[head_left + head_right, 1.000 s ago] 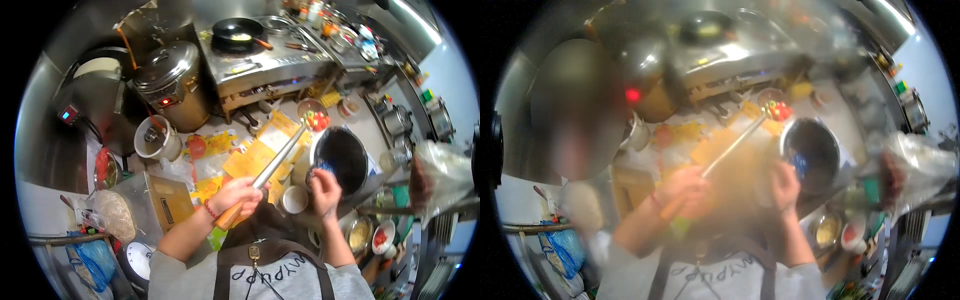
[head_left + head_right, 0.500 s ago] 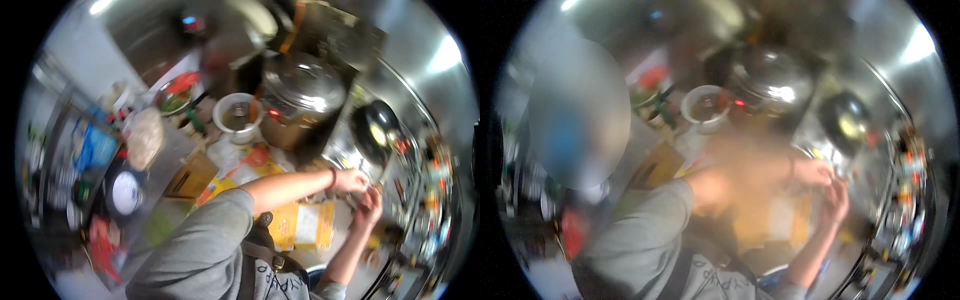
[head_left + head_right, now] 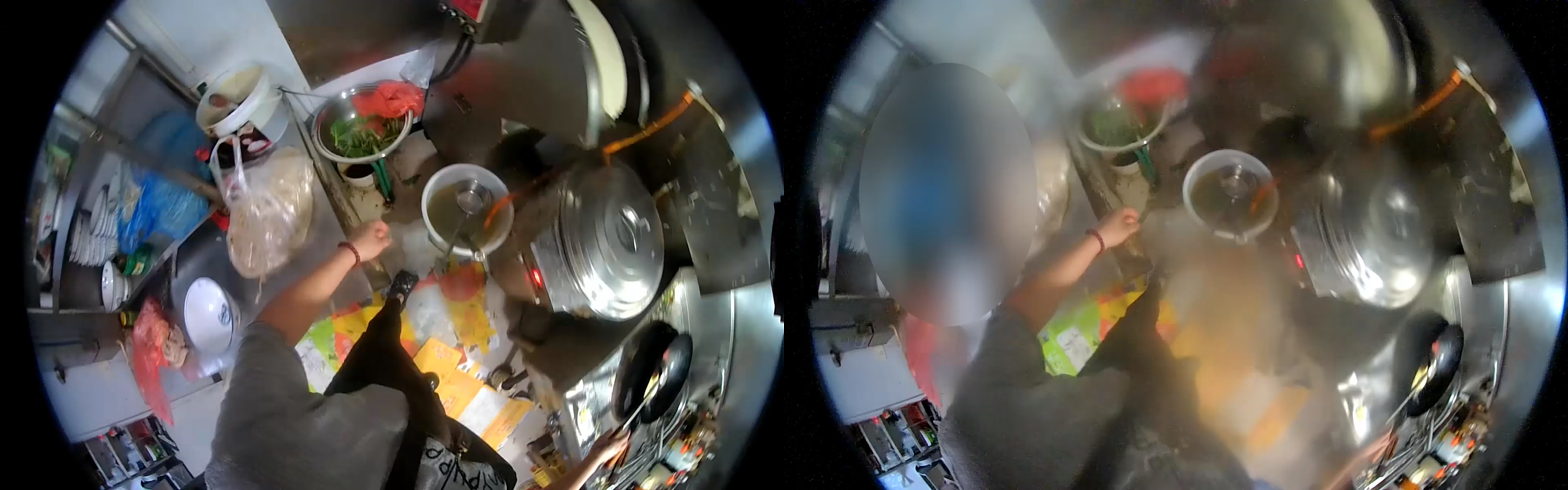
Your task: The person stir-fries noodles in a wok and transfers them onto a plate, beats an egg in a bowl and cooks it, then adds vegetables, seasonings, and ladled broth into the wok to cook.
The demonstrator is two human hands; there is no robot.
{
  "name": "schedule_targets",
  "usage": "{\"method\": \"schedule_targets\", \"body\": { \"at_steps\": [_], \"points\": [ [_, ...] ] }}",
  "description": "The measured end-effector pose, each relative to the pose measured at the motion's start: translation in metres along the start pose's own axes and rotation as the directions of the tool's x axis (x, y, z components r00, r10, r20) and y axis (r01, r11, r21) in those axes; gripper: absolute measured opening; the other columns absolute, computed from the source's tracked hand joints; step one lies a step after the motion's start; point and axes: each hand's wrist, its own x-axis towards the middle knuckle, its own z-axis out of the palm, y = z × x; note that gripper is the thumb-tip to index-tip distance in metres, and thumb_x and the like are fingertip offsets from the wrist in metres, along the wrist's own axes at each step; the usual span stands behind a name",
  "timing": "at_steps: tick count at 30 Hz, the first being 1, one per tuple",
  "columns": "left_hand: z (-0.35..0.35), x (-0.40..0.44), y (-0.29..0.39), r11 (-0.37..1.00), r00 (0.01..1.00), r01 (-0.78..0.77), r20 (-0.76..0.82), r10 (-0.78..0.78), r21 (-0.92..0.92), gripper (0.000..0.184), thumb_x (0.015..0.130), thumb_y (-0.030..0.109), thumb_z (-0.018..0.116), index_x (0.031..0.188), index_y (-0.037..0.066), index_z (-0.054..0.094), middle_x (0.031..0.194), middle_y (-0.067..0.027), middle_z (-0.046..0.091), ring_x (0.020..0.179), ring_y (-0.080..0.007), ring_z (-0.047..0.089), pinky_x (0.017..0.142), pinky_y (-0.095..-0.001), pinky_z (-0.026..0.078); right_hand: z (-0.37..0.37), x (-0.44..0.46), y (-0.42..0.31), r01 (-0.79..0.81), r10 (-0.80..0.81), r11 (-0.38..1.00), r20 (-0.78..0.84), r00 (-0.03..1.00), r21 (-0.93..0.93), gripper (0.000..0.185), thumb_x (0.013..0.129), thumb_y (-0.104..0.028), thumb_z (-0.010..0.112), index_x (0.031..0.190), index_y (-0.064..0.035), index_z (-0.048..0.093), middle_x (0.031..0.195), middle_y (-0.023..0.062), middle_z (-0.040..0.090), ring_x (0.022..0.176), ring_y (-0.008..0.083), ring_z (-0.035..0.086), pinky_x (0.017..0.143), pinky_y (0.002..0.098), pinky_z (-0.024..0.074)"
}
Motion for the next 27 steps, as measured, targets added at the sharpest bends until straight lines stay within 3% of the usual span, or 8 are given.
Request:
{"method": "schedule_targets", "body": {
  "at_steps": [3, 5, 6, 7, 8, 9, 19, 27],
  "points": [
    [-0.036, 0.134, -0.042, 0.957, 0.988, 0.124, -0.123, -0.094, 0.263, 0.019, 0.078, 0.015, 0.056, 0.093, 0.003, 0.057, 0.085, -0.0103, 0.061, 0.078, -0.0285, 0.057, 0.075, -0.0408, 0.047, -0.080, -0.038, -0.177, 0.363, -0.282, 0.918, -0.381, 0.881, 0.160, 0.053, 0.085, -0.043, 0.045, 0.122, -0.0056, 0.042, 0.118, 0.0169, 0.047, 0.109, 0.0332, 0.044, 0.088, 0.0401, 0.0431],
    [-0.031, 0.214, -0.108, 0.930, 0.923, 0.347, -0.218, -0.316, 0.123, 0.027, 0.080, 0.017, 0.057, 0.102, 0.002, 0.055, 0.103, -0.0150, 0.055, 0.092, -0.0299, 0.055, 0.084, -0.0400, 0.046, -0.071, -0.069, -0.255, -0.499, -0.088, 0.306, 0.546, 0.833, 0.811, 0.045, 0.078, -0.031, 0.056, 0.114, -0.0059, 0.045, 0.108, 0.0117, 0.046, 0.098, 0.0263, 0.048, 0.082, 0.0344, 0.0439],
    [-0.041, 0.247, -0.118, 0.867, 0.877, 0.477, -0.131, -0.461, 0.141, 0.030, 0.081, 0.018, 0.056, 0.105, 0.002, 0.054, 0.111, -0.0176, 0.050, 0.099, -0.0313, 0.051, 0.087, -0.0400, 0.044, -0.066, -0.084, -0.294, -0.837, 0.037, 0.046, 0.837, 0.547, 0.545, 0.042, 0.075, -0.025, 0.061, 0.110, -0.0061, 0.047, 0.103, 0.0092, 0.046, 0.093, 0.0228, 0.050, 0.078, 0.0315, 0.0442],
    [-0.056, 0.278, -0.122, 0.789, 0.806, 0.589, -0.054, -0.590, 0.173, 0.032, 0.082, 0.019, 0.056, 0.108, 0.001, 0.052, 0.118, -0.0202, 0.044, 0.106, -0.0328, 0.047, 0.091, -0.0400, 0.042, -0.066, -0.100, -0.332, -0.414, -0.304, 0.607, 0.680, 0.667, 0.678, 0.042, 0.074, -0.021, 0.062, 0.110, -0.0042, 0.048, 0.105, 0.0128, 0.048, 0.097, 0.0253, 0.049, 0.084, 0.0335, 0.0403],
    [-0.064, 0.298, -0.125, 0.786, 0.801, 0.595, -0.041, -0.598, 0.166, 0.032, 0.082, 0.019, 0.056, 0.108, 0.001, 0.052, 0.118, -0.0202, 0.044, 0.106, -0.0328, 0.047, 0.091, -0.0400, 0.042, -0.063, -0.118, -0.366, 0.284, -0.598, 0.746, 0.418, 0.684, 0.603, 0.042, 0.073, -0.018, 0.064, 0.109, -0.0023, 0.048, 0.107, 0.0164, 0.050, 0.102, 0.0278, 0.048, 0.090, 0.0356, 0.0364],
    [-0.068, 0.317, -0.129, 0.790, 0.807, 0.589, -0.082, -0.584, 0.169, 0.039, 0.082, 0.023, 0.057, 0.112, 0.000, 0.048, 0.121, -0.0218, 0.039, 0.111, -0.0341, 0.042, 0.093, -0.0408, 0.041, -0.092, -0.109, -0.432, 0.317, -0.679, 0.723, 0.547, 0.490, 0.614, 0.044, 0.069, -0.009, 0.063, 0.109, 0.0005, 0.047, 0.108, 0.0198, 0.049, 0.103, 0.0316, 0.047, 0.091, 0.0377, 0.0353],
    [-0.064, 0.429, -0.121, 0.610, 0.613, 0.787, 0.001, -0.790, 0.092, 0.070, 0.076, 0.037, 0.064, 0.134, 0.030, 0.026, 0.140, -0.0191, 0.010, 0.121, -0.0432, 0.030, 0.096, -0.0488, 0.037, -0.006, -0.152, -0.432, -0.542, -0.336, 0.725, 0.905, 0.260, 0.425, 0.034, 0.076, 0.001, 0.061, 0.109, 0.0020, 0.052, 0.105, 0.0114, 0.056, 0.088, 0.0207, 0.056, 0.069, 0.0306, 0.0512],
    [-0.069, 0.438, -0.197, 0.706, 0.682, 0.654, -0.191, -0.706, -0.271, 0.041, 0.076, 0.013, 0.064, 0.114, 0.002, 0.052, 0.103, -0.0151, 0.058, 0.088, -0.0262, 0.058, 0.081, -0.0390, 0.048, -0.039, -0.096, -0.480, -0.253, -0.331, 0.861, 0.863, 0.380, 0.441, 0.032, 0.083, -0.012, 0.055, 0.113, 0.0013, 0.051, 0.106, 0.0124, 0.056, 0.095, 0.0204, 0.053, 0.075, 0.0306, 0.0491]
  ]
}}
